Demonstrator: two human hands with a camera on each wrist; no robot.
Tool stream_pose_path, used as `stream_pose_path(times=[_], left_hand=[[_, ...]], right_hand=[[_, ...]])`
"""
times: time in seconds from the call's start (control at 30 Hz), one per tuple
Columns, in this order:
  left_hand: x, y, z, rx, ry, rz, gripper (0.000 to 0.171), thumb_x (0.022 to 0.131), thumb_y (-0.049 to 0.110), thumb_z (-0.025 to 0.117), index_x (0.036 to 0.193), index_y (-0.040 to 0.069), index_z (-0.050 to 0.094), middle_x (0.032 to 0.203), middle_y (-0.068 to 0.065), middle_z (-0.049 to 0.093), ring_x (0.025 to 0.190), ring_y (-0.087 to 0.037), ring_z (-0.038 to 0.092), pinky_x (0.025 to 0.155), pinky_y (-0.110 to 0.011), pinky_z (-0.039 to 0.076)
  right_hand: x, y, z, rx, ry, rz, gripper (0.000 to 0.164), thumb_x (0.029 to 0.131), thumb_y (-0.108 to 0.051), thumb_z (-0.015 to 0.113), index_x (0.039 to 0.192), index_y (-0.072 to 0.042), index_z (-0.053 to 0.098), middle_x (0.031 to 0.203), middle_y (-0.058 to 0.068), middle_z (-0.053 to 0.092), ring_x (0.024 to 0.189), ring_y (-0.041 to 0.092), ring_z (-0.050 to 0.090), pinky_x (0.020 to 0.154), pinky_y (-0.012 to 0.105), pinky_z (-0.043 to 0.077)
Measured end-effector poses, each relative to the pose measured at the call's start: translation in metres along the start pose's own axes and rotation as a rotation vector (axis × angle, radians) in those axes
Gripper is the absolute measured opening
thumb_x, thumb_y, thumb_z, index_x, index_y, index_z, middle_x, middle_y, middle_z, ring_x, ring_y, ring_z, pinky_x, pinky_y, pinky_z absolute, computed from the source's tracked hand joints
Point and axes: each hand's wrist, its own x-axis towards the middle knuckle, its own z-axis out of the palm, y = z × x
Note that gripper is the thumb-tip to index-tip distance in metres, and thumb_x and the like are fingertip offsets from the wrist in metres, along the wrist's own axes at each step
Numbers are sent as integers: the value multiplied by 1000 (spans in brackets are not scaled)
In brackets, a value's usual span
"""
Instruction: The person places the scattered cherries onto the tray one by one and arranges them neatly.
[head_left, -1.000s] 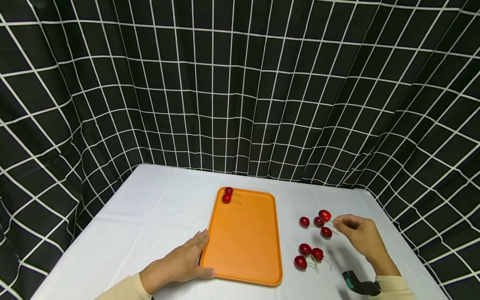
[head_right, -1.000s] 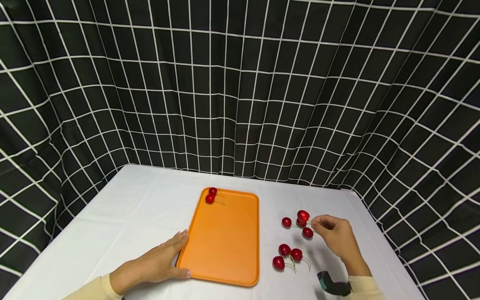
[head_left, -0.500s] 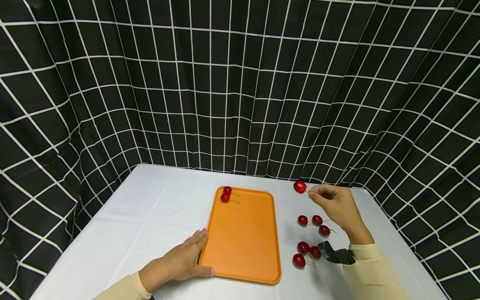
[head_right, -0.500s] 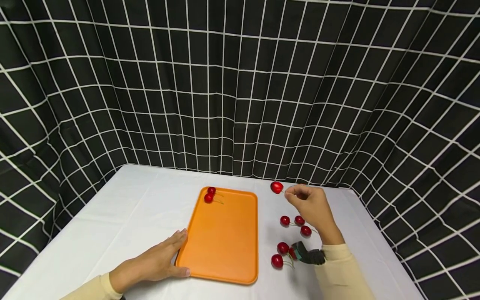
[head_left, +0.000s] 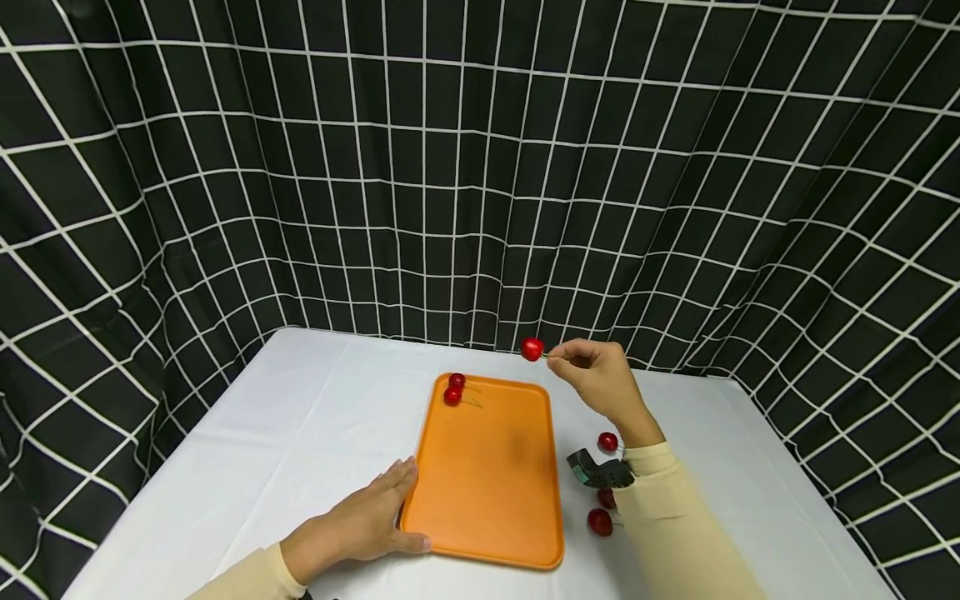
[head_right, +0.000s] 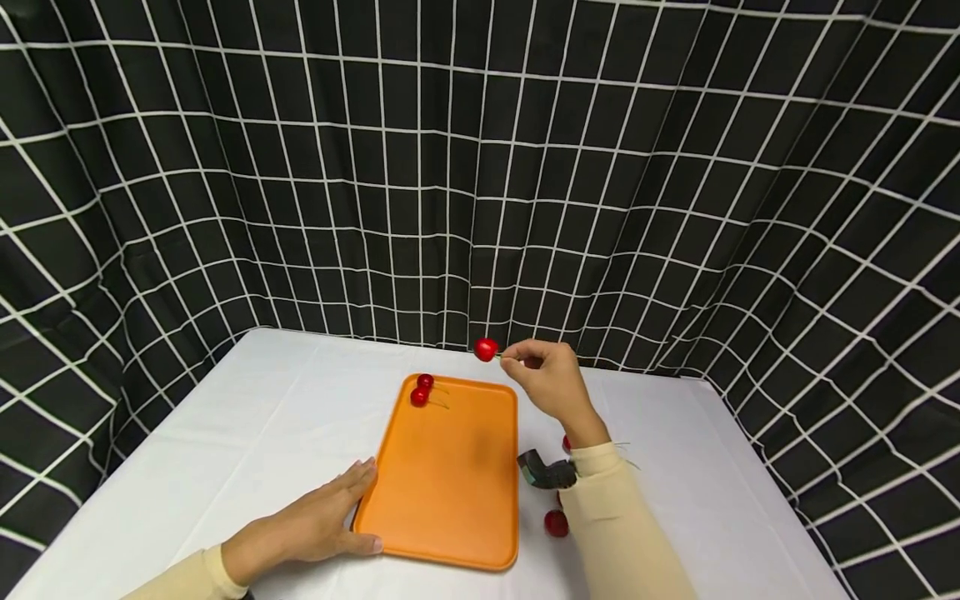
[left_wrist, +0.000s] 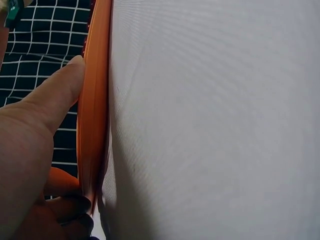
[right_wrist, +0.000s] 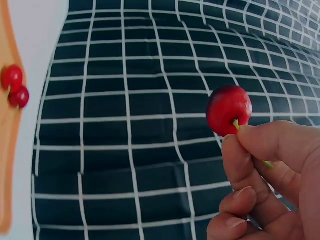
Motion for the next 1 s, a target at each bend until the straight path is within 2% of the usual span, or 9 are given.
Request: stream_pose_path(times=[0.1, 0.37, 0.6, 0.83, 1.0], left_hand=[[0, 0, 1, 3, -1, -1, 110, 76, 67, 64, 147, -9, 27, 157, -20, 15, 141, -39, 17, 105, -61, 25], [1, 1, -1, 17, 8, -8, 111, 75, 67, 65, 147, -9, 27, 156, -20, 16, 141, -40, 18, 106, -60, 26], [1, 0, 0, 27, 6, -3, 111, 76, 68, 63, 147, -9, 27, 156, -20, 17, 140, -39, 19, 106, -59, 26], [1, -2, 0, 32, 13, -6, 111, 76, 70, 61, 147, -9, 28, 156, -20, 18, 140, -39, 20, 106, -58, 27], [1, -2, 1, 31, 11, -4, 112, 75, 72, 60, 147, -9, 28, 156, -20, 19, 140, -39, 20, 107, -57, 26]], right_hand=[[9, 17, 15, 49, -14, 9, 4, 88, -6, 72, 87, -2, 73, 76, 8, 67, 58, 19, 49, 49, 24, 40], [26, 26, 59, 79, -74, -12, 6, 87, -4, 71, 83, -5, 73, 62, 4, 55, 50, 16, 39, 44, 23, 31], [33, 40, 98, 38, -116, 45, 6, 87, -2, 71, 82, -3, 74, 67, 0, 59, 54, 16, 42, 45, 22, 33], [33, 60, 126, -23, -176, 129, 4, 87, -5, 71, 86, -3, 75, 76, -2, 65, 59, 15, 48, 48, 23, 40], [28, 75, 140, -109, -239, 156, 4, 87, -9, 72, 86, -8, 76, 81, -6, 67, 69, 14, 52, 60, 26, 45]])
